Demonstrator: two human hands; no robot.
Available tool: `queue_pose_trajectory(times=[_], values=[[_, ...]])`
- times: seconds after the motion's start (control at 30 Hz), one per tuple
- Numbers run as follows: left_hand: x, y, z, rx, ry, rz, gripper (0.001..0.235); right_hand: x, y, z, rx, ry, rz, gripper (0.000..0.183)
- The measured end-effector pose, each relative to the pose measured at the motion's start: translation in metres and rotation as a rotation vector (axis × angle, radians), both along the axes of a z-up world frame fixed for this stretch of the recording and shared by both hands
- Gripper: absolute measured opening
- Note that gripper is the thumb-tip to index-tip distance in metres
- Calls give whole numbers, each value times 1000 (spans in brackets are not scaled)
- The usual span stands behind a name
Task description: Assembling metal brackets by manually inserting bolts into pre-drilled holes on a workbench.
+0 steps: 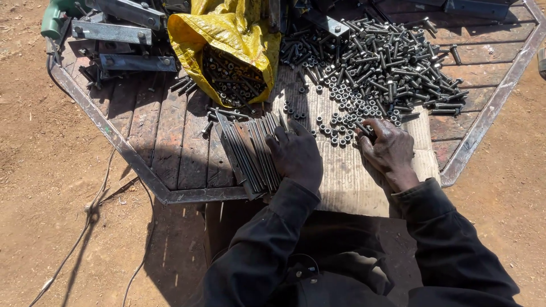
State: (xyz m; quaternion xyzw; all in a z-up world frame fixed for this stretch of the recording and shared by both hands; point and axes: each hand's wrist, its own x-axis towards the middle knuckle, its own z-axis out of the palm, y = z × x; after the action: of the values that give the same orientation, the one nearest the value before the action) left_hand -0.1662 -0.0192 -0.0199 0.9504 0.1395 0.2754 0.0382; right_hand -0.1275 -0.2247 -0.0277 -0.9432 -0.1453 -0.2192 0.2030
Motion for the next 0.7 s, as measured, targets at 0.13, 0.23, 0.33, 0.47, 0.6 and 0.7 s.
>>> queue_pose_trajectory(times=[0.13,0.23,0.33,0.47,0.6,0.7], values=[[37,21,11,7,288,53,17,-2,3,4,121,-29,15,41],[40,41,28,-187,396,75,3,-3,2,5,276,-127,55,34],[31,58,28,-523,388,-11,10,-4,-3,1,417,-248,32,33],[19,62,32,-1266,224,-431,23,-5,-4,6,567,-260,131,15],[14,73,30,-1982,38,-581,30,-5,2,13,568,-170,52,9],[23,78,11,-2094,-9,-615,28,-1,9,23,829,39,68,10]])
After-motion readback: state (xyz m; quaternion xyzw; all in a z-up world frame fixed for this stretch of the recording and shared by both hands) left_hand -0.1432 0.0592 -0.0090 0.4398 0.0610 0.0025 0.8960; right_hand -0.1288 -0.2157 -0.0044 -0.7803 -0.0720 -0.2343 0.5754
